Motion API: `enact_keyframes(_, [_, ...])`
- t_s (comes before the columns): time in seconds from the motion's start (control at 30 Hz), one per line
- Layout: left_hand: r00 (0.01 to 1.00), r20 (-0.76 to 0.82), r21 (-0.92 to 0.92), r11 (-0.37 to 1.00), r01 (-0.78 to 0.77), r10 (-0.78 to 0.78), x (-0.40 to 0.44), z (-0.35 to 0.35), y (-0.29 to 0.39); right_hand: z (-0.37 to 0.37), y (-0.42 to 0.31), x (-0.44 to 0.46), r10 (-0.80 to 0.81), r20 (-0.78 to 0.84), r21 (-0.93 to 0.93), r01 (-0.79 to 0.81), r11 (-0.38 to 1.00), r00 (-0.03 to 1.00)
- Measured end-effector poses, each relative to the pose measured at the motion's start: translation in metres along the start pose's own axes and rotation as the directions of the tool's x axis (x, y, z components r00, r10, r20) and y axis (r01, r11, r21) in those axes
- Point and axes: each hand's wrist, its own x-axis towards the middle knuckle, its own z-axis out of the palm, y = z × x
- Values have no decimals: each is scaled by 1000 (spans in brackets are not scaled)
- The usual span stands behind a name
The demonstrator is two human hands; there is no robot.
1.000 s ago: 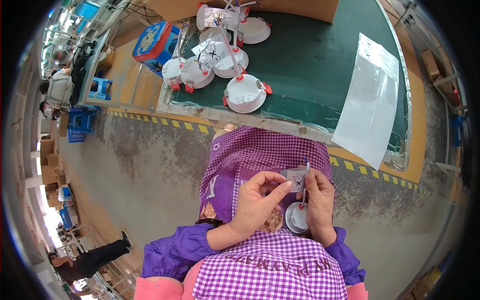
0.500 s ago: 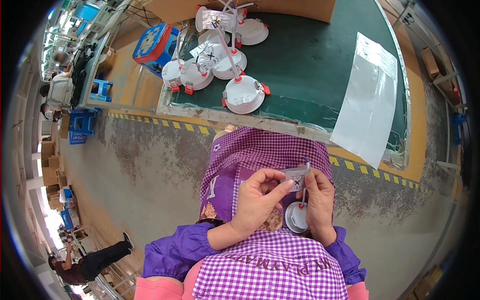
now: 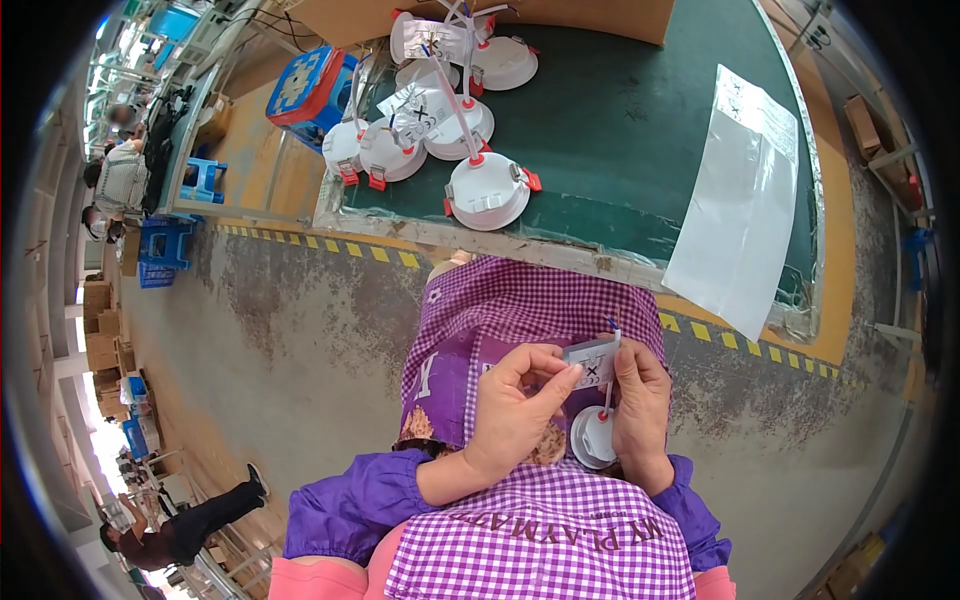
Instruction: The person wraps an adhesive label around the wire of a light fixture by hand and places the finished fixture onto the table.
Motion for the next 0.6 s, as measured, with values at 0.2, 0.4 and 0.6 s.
enact_keyframes(0.2, [1000,-5,-11,1000,-26,26,1,-1,-5,-1,4,2,-14,-1,45,14,999,1000])
enact_keyframes(0.4, [997,12,24,997,-74,74,0,-1,-6,4,-5,4,85,-15,165,-81,983,996])
enact_keyframes(0.6, [994,28,26,994,-103,103,0,0,-6,-1,-12,13,178,46,263,-184,947,983])
